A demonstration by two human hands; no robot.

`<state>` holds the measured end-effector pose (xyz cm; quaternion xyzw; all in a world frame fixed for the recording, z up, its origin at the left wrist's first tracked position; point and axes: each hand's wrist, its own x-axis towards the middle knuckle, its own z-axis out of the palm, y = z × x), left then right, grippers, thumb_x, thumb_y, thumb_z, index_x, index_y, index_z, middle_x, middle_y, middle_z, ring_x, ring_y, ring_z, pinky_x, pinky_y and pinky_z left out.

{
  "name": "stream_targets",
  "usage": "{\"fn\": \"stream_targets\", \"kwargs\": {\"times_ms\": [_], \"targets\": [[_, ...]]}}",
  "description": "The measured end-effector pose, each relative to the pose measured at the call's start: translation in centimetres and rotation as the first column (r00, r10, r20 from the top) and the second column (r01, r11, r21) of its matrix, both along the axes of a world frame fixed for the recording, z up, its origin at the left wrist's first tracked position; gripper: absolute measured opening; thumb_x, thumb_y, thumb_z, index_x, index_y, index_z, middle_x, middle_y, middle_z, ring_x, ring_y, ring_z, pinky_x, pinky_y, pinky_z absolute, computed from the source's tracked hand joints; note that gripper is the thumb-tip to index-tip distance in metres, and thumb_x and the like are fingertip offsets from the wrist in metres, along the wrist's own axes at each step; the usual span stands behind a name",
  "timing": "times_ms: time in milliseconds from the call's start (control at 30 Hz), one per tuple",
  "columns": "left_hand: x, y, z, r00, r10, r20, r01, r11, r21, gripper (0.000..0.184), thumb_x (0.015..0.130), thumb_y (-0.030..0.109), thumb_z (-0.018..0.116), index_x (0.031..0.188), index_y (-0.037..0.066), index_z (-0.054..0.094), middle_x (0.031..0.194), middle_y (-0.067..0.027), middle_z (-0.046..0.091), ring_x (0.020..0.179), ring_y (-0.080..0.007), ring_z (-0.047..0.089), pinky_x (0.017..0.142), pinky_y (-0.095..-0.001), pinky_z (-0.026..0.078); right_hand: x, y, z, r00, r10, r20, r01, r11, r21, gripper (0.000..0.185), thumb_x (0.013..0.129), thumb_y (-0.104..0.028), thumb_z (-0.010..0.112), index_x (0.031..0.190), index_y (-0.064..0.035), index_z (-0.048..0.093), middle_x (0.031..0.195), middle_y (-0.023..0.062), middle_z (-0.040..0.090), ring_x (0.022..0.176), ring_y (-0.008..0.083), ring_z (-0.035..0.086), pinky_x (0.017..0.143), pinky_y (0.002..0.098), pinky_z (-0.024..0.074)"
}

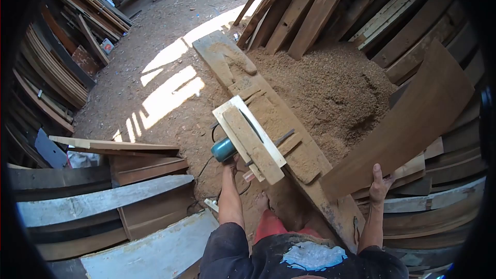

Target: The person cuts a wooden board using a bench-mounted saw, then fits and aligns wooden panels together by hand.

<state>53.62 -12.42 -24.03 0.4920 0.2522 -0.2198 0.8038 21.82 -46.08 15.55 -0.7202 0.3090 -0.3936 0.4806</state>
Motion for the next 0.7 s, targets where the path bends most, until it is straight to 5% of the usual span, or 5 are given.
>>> {"fn": "stream_targets", "kwargs": {"times_ms": [100, 367, 400, 500, 700], "targets": [[2.0, -0.3, -5.1, 0.971, -0.052, 0.232, 0.136, 0.922, -0.363, 0.039, 0.095, 0.02, 0.069, 0.132, 0.016, 0.058, 0.125, -0.0026, 0.066, 0.113, -0.0189, 0.063, 0.092, -0.039, 0.056, -1.0, 0.5, -1.3, 0.996, -0.083, -0.022, 0.082, 0.996, -0.034, 0.043, 0.096, -0.02, 0.071, 0.129, 0.0022, 0.054, 0.125, 0.01, 0.058, 0.115, 0.0189, 0.053, 0.103, 0.0364, 0.0407], [5.7, 1.1, -11.9, 0.957, 0.049, 0.286, 0.163, 0.726, -0.668, 0.023, 0.098, 0.029, 0.061, 0.113, 0.012, 0.065, 0.112, -0.0042, 0.07, 0.1, -0.0215, 0.067, 0.089, -0.0391, 0.056, -1.8, 0.9, -1.8, 0.99, -0.127, -0.063, 0.125, 0.991, -0.044, 0.054, 0.097, -0.02, 0.07, 0.139, 0.001, 0.043, 0.133, 0.0112, 0.053, 0.122, 0.0205, 0.05, 0.109, 0.0376, 0.0362], [5.8, 1.2, -11.7, 0.814, -0.116, 0.57, 0.261, 0.949, -0.18, 0.024, 0.098, 0.029, 0.062, 0.113, 0.011, 0.065, 0.111, -0.0048, 0.07, 0.098, -0.0207, 0.067, 0.086, -0.0381, 0.055, -1.8, 0.9, -1.7, 0.991, -0.119, -0.056, 0.117, 0.993, -0.033, 0.054, 0.097, -0.02, 0.07, 0.139, 0.0011, 0.043, 0.133, 0.0111, 0.053, 0.122, 0.0205, 0.05, 0.109, 0.0377, 0.0361], [6.0, 0.9, -10.5, 0.932, 0.008, 0.361, 0.192, 0.835, -0.515, 0.025, 0.098, 0.029, 0.062, 0.116, 0.011, 0.063, 0.111, -0.0048, 0.069, 0.095, -0.019, 0.066, 0.083, -0.0373, 0.055, -1.8, 0.8, -1.9, 0.991, -0.129, -0.036, 0.128, 0.991, -0.024, 0.056, 0.097, -0.021, 0.071, 0.14, 0.0011, 0.042, 0.132, 0.0108, 0.053, 0.122, 0.0205, 0.05, 0.109, 0.0377, 0.0364], [3.5, 0.2, -5.8, 0.985, -0.039, 0.171, 0.116, 0.876, -0.469, 0.029, 0.099, 0.03, 0.062, 0.121, 0.011, 0.061, 0.111, -0.0048, 0.068, 0.091, -0.0154, 0.064, 0.077, -0.0356, 0.054, -1.6, 1.7, -1.3, 0.993, -0.118, 0.02, 0.118, 0.993, 0.029, 0.052, 0.095, -0.02, 0.072, 0.136, -0.0006, 0.048, 0.132, 0.0099, 0.055, 0.12, 0.0193, 0.051, 0.107, 0.0374, 0.0381]]}}
